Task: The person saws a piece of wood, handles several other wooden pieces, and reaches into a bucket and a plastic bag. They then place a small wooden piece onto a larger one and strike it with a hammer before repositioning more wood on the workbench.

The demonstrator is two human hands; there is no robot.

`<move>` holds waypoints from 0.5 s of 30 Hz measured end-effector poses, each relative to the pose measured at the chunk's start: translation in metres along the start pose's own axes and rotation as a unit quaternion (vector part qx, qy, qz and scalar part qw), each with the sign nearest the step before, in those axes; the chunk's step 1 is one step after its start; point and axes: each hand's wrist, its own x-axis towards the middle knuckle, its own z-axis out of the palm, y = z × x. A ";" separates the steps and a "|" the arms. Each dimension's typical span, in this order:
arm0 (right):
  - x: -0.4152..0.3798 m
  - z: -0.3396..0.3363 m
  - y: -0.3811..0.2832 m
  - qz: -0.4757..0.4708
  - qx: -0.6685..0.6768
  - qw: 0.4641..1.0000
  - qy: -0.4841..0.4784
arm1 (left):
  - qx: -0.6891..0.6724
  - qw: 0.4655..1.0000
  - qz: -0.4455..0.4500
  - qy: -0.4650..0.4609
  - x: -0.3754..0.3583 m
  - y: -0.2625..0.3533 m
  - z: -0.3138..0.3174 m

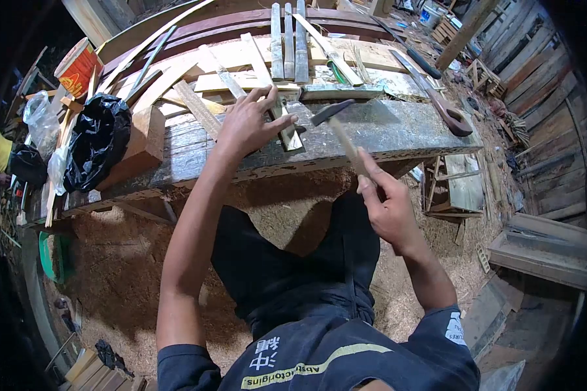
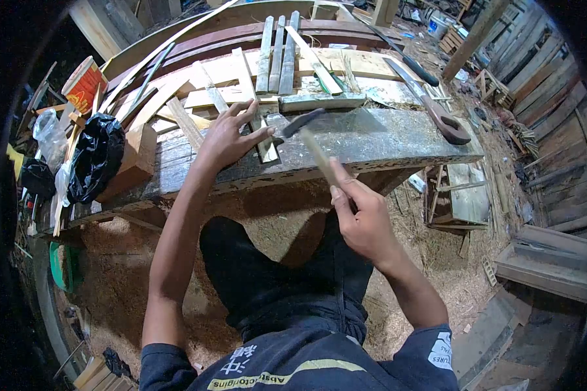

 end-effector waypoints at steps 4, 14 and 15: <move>0.019 -0.012 -0.007 -0.196 -0.129 0.971 -0.038 | 0.031 0.999 0.010 -0.002 -0.001 -0.001 0.001; 0.039 -0.038 -0.029 -0.219 -0.212 0.942 -0.139 | 0.032 0.999 0.040 0.011 -0.001 -0.008 0.003; 0.039 -0.038 -0.028 -0.216 -0.205 0.942 -0.152 | 0.034 0.998 0.044 0.016 0.000 -0.009 0.004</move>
